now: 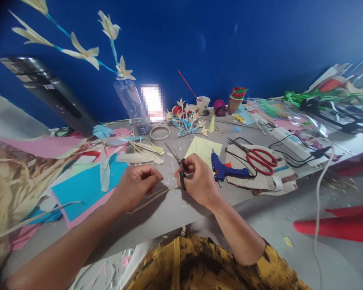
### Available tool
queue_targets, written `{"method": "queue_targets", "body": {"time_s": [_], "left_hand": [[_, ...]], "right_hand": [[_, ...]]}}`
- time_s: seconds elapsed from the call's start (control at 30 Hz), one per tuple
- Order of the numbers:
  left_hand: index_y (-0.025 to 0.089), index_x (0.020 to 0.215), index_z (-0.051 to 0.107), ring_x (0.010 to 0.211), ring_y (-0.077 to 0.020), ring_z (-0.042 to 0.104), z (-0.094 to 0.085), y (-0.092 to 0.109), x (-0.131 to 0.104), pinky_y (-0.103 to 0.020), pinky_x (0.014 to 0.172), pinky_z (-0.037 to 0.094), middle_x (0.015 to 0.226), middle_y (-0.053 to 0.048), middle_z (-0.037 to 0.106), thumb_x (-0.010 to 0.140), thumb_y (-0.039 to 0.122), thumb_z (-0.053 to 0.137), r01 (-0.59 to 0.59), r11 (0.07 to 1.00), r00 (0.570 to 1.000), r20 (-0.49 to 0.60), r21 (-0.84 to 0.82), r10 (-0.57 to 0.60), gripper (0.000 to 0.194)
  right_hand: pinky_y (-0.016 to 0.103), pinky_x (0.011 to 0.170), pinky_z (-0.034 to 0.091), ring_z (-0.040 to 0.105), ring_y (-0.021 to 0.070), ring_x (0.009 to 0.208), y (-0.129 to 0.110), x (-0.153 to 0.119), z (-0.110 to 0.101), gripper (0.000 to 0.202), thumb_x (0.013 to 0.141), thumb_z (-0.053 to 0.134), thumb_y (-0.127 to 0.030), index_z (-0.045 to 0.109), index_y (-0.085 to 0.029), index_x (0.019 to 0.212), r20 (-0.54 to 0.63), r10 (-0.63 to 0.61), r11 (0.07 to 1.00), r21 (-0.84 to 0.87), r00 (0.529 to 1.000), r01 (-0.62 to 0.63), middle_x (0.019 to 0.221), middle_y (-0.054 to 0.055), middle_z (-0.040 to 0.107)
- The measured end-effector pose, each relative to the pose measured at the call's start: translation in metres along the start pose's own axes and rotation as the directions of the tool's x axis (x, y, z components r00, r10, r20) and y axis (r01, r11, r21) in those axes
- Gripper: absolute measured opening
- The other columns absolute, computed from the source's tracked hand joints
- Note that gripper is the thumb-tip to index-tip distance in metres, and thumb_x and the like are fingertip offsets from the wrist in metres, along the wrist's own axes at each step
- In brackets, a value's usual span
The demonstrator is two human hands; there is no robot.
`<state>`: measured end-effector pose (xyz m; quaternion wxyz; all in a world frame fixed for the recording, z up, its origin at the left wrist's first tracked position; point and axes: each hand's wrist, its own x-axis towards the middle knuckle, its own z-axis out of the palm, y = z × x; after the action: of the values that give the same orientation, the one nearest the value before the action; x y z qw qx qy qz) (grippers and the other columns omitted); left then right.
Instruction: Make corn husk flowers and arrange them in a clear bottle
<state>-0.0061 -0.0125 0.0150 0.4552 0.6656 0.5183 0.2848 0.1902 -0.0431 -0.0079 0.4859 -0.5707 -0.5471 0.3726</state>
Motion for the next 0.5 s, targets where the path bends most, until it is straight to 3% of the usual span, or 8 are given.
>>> {"method": "queue_targets", "body": {"time_s": [0.1, 0.23, 0.5], "left_hand": [[0.017, 0.059, 0.060, 0.044, -0.0096, 0.042, -0.001, -0.001, 0.004, -0.025, 0.047, 0.030, 0.047, 0.004, 0.050, 0.074, 0.035, 0.064, 0.107, 0.975, 0.991, 0.097, -0.195, -0.089, 0.023], [0.015, 0.068, 0.066, 0.046, -0.0097, 0.049, -0.002, -0.004, 0.007, -0.024, 0.045, 0.032, 0.057, 0.001, 0.059, 0.073, 0.039, 0.069, 0.171, 0.930, 0.981, 0.142, -0.325, -0.131, 0.024], [0.016, 0.091, 0.073, 0.050, -0.0101, 0.048, 0.004, -0.012, 0.006, -0.024, 0.050, 0.038, 0.061, 0.003, 0.061, 0.074, 0.025, 0.069, 0.085, 0.966, 0.990, 0.132, -0.246, -0.053, 0.019]], "right_hand": [[0.024, 0.060, 0.049, 0.064, 0.0144, 0.064, -0.003, 0.000, 0.002, 0.022, 0.064, 0.071, -0.022, 0.053, -0.022, 0.076, 0.012, 0.038, 0.995, 0.087, 0.999, -0.039, 0.071, -0.001, 0.069], [0.024, 0.056, 0.048, 0.062, 0.0145, 0.060, -0.001, 0.001, 0.001, 0.025, 0.061, 0.075, -0.025, 0.055, -0.021, 0.076, 0.024, 0.145, 0.969, 0.199, 0.989, -0.146, 0.066, -0.002, 0.066], [0.020, 0.054, 0.043, 0.057, 0.0099, 0.056, 0.005, -0.003, 0.006, 0.025, 0.062, 0.076, -0.021, 0.054, -0.020, 0.073, -0.008, 0.111, 0.985, 0.136, 0.994, -0.109, 0.066, -0.004, 0.066]]}}
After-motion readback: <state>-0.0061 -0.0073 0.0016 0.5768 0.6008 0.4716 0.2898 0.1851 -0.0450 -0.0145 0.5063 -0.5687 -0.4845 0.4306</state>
